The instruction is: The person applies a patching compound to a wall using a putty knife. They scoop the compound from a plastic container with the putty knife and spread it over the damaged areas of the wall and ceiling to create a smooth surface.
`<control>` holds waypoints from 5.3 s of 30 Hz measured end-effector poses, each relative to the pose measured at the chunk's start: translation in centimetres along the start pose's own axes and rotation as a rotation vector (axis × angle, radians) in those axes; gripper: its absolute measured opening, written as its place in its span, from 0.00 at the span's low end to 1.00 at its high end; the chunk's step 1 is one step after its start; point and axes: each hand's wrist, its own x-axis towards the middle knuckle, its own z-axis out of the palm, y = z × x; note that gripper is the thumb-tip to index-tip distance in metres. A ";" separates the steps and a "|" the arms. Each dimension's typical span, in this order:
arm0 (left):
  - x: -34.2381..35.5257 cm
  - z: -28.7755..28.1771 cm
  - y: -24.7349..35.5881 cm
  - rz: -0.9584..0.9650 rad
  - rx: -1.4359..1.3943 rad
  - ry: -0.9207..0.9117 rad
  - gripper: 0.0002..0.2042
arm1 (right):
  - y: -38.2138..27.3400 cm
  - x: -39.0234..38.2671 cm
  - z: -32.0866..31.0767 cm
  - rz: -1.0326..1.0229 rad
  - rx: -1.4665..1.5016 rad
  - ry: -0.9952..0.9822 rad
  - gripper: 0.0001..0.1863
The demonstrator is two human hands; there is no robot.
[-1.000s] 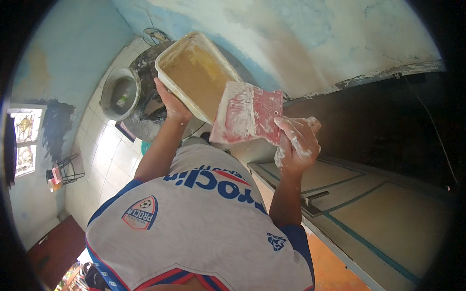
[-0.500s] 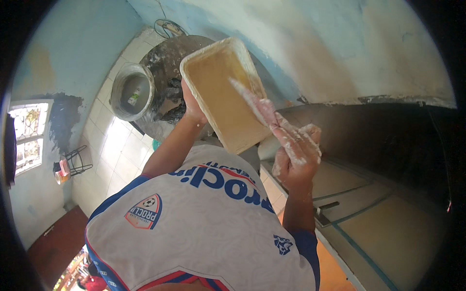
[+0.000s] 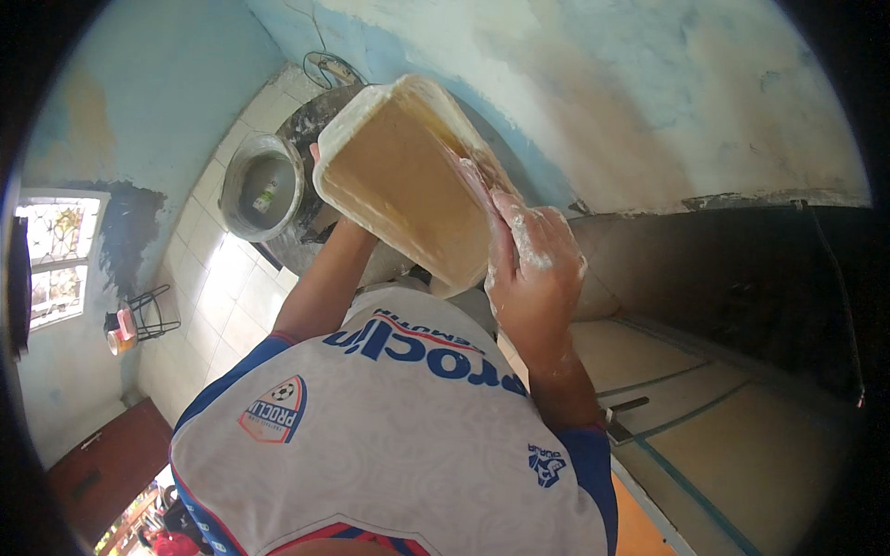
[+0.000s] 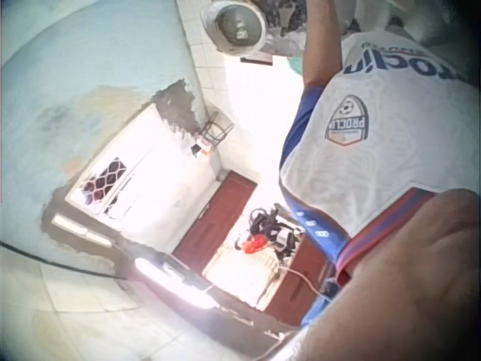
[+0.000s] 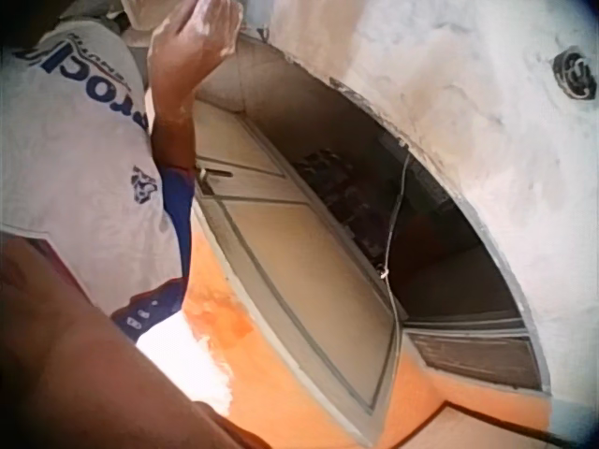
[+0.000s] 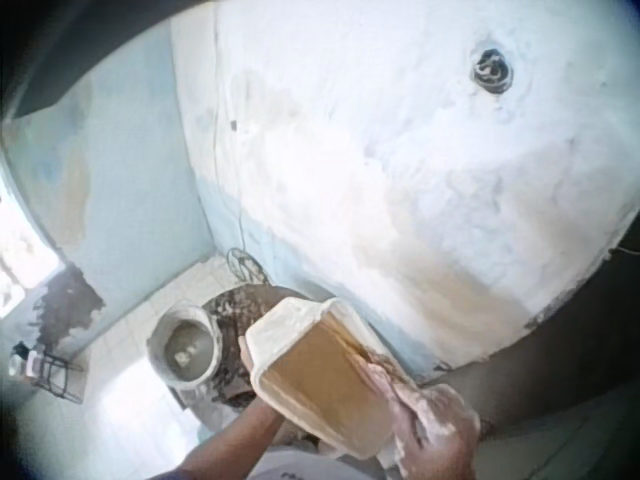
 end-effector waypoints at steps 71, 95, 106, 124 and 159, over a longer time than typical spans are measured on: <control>8.5 16.1 -18.2 -0.060 -0.056 0.007 0.40 | 19.1 6.5 -15.6 -0.148 0.046 0.028 0.16; 11.4 13.7 -16.6 -0.091 -0.078 -0.086 0.38 | 7.0 31.8 -32.9 0.140 -0.132 0.480 0.20; 10.6 12.5 -16.7 -0.157 -0.073 -0.073 0.39 | 7.0 34.7 -36.8 -0.089 -0.668 0.360 0.22; 9.4 11.3 -15.0 -0.177 -0.043 -0.018 0.40 | 4.3 34.3 -39.5 -0.176 -0.750 0.615 0.25; 7.8 9.7 -15.7 -0.209 -0.059 -0.029 0.40 | 6.8 34.9 -37.4 -0.118 -0.832 0.588 0.24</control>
